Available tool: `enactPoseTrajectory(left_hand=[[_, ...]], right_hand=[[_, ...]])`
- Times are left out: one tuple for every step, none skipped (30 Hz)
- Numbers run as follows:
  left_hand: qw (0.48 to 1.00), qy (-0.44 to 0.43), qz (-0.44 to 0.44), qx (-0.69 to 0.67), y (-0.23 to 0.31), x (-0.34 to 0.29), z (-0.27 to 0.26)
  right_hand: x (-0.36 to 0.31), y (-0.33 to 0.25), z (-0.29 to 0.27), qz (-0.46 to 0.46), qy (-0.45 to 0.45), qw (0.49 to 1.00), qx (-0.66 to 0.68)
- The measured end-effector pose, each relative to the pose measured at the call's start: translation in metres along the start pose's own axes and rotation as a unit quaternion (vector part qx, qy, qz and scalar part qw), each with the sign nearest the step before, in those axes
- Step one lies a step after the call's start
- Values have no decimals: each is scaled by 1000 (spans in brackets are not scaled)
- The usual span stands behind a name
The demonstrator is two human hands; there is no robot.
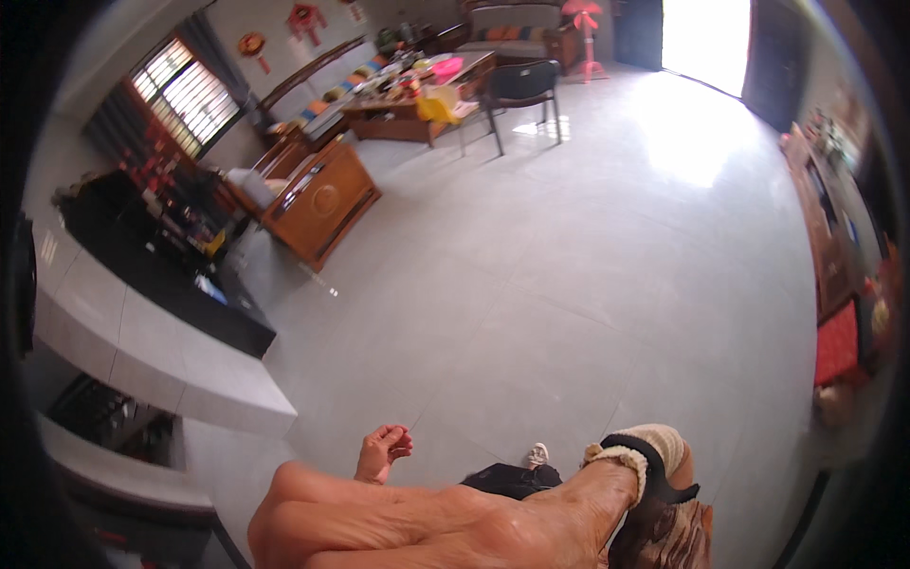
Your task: Cleaning a dining table by removing items and wiping it.
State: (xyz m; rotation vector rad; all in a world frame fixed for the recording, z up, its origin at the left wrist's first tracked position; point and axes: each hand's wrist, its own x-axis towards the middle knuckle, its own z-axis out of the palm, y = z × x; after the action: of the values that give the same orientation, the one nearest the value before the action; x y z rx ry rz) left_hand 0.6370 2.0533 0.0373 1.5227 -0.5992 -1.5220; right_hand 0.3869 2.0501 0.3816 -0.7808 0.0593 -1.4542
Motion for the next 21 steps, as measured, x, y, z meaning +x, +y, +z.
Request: enactPoseTrajectory(left_hand=[[999,28,-8,-19,0,6,-6],[999,42,-5,-28,5,15,-6],[997,60,-28,-34,12,26,-5],[995,74,-53,-39,18,39,-5],[993,87,-67,-42,15,54,-10],[992,85,-72,-50,17,66,-11],[990,105,-76,-53,22,79,-11],[988,120,-81,-51,30,97,-10],[989,105,-89,-51,41,118,-10],[990,111,-79,-48,54,142,-8],[990,116,-69,-43,68,167,0],[992,97,-75,-38,85,194,15],[995,78,-60,-23,105,224,33],[997,59,-44,-5,128,254,51],[999,23,-48,13,146,285,72],[998,3,-55,30,163,312,95],[997,-40,-44,49,179,339,121],[994,-79,-31,63,193,361,149],[991,-100,-37,75,203,381,181],[986,-136,-27,88,214,399,214],[980,-173,-13,102,227,421,246]], right_hand=[[17,0,-10,25,9,1000,-8],[33,12,-19,-56,9,998,0],[54,15,-36,-97,14,995,3],[73,23,-51,-138,17,990,5],[93,22,-72,-148,-62,986,-43],[111,23,-87,-150,-100,981,-73],[129,24,-100,-152,-139,973,-102],[145,30,-108,-169,-121,976,-61],[161,34,-117,-180,-107,977,-49],[178,38,-128,-193,-94,976,-39],[197,39,-138,-192,-106,975,-23],[216,36,-147,-197,-108,974,-21],[234,33,-156,-203,-111,973,-25],[251,27,-161,-218,-71,973,-33],[264,26,-167,-237,-40,970,-43],[279,24,-174,-252,-12,966,-53],[294,22,-180,-291,27,954,-65],[308,13,-192,-317,48,944,-76],[323,3,-206,-342,71,933,-89],[334,-14,-225,-321,28,938,-125],[349,-32,-242,-319,9,936,-148]])
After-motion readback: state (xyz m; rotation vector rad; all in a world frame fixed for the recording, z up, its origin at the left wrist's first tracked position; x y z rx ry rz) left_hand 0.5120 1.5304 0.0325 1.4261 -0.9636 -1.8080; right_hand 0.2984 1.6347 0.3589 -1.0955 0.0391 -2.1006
